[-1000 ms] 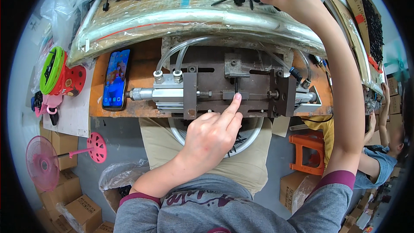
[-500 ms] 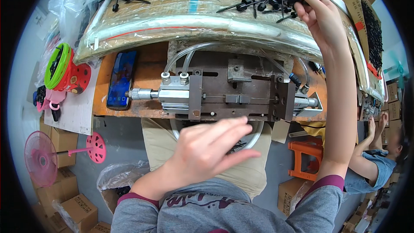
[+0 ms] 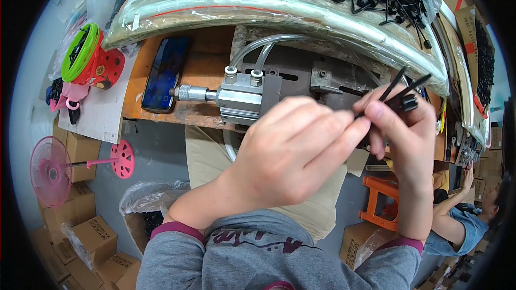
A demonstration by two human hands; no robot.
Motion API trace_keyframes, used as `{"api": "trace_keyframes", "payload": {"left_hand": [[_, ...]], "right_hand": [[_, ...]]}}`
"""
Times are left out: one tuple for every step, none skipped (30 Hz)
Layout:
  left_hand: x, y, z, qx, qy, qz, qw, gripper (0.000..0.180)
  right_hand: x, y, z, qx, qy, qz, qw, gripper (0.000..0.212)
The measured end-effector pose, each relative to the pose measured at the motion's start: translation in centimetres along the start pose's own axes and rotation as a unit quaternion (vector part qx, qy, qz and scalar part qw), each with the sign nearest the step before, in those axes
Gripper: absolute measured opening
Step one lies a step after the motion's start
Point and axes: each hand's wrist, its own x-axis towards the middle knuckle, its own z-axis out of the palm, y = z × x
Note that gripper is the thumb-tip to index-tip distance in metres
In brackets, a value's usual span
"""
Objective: Assembling small black plastic cable connectors using a manual or pneumatic press machine at a workbench.
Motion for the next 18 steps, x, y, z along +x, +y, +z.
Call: {"api": "trace_keyframes", "payload": {"left_hand": [[-0.3, 0.2, 0.0, -0.021, -0.023, -0.008, 0.999, 0.035], [-1.0, 0.1, 0.6, -0.043, -0.008, 0.001, 0.999, 0.034], [-1.4, 0.3, 0.6, -0.067, -0.009, -0.018, 0.998, 0.034], [-2.0, 0.5, 0.4, -0.091, -0.009, -0.036, 0.995, 0.034], [-2.5, 0.7, 0.3, -0.115, -0.009, -0.056, 0.992, 0.035], [-3.0, 0.8, 0.3, -0.103, 0.003, -0.074, 0.992, 0.035], [-3.5, 1.1, 0.3, -0.093, -0.021, -0.093, 0.991, 0.034], [-4.0, 1.3, 0.3, -0.080, -0.045, -0.111, 0.990, 0.034], [-4.4, 1.3, 0.5, -0.067, -0.068, -0.129, 0.987, 0.033], [-5.2, 0.9, 1.5, -0.037, -0.072, -0.114, 0.990, 0.030], [-5.2, 0.7, 1.9, -0.011, -0.087, -0.105, 0.991, 0.029], [-5.1, 0.6, 2.3, 0.016, -0.101, -0.095, 0.990, 0.028], [-5.1, 0.4, 2.7, 0.042, -0.116, -0.086, 0.989, 0.027], [-5.3, 0.3, 3.2, 0.050, -0.121, -0.077, 0.988, 0.025], [-5.3, 0.4, 3.4, 0.077, -0.129, -0.070, 0.986, 0.025], [-5.2, 0.6, 3.6, 0.103, -0.137, -0.064, 0.983, 0.025], [-5.2, 0.6, 3.7, 0.129, -0.145, -0.056, 0.979, 0.025], [-5.1, 0.7, 3.7, 0.144, -0.149, -0.055, 0.977, 0.024]], "right_hand": [[-0.3, 0.7, -0.3, 0.030, -0.019, 0.021, 0.999, 0.012], [-0.7, 1.4, -0.3, 0.041, -0.017, 0.041, 0.998, 0.012], [-1.1, 2.0, -0.4, 0.052, -0.014, 0.062, 0.997, 0.013], [-1.4, 2.2, -0.5, 0.063, -0.017, 0.072, 0.995, 0.012], [-1.5, 2.4, -0.7, 0.033, 0.012, 0.051, 0.998, 0.011], [-1.6, 2.5, -1.0, 0.003, 0.041, 0.029, 0.999, 0.011], [-1.8, 2.7, -1.4, -0.028, 0.070, 0.007, 0.997, 0.012], [-1.8, 3.2, -2.1, -0.039, 0.097, -0.024, 0.994, 0.013], [-2.0, 3.6, -2.9, -0.033, 0.102, -0.044, 0.993, 0.013], [-2.1, 3.6, -3.1, -0.021, 0.116, -0.059, 0.991, 0.014], [-2.3, 3.6, -3.3, -0.011, 0.131, -0.074, 0.989, 0.014], [-2.7, 3.9, -3.8, -0.023, 0.111, -0.079, 0.990, 0.015], [-2.9, 3.9, -3.5, -0.018, 0.114, -0.080, 0.990, 0.015], [-3.0, 3.9, -3.1, -0.012, 0.117, -0.082, 0.990, 0.015], [-3.2, 3.9, -2.8, -0.005, 0.120, -0.084, 0.989, 0.016], [-3.5, 4.1, -3.0, 0.004, 0.109, -0.089, 0.990, 0.017], [-3.6, 4.4, -3.0, 0.017, 0.122, -0.099, 0.987, 0.017], [-3.8, 4.8, -3.0, 0.031, 0.135, -0.110, 0.984, 0.018]]}}
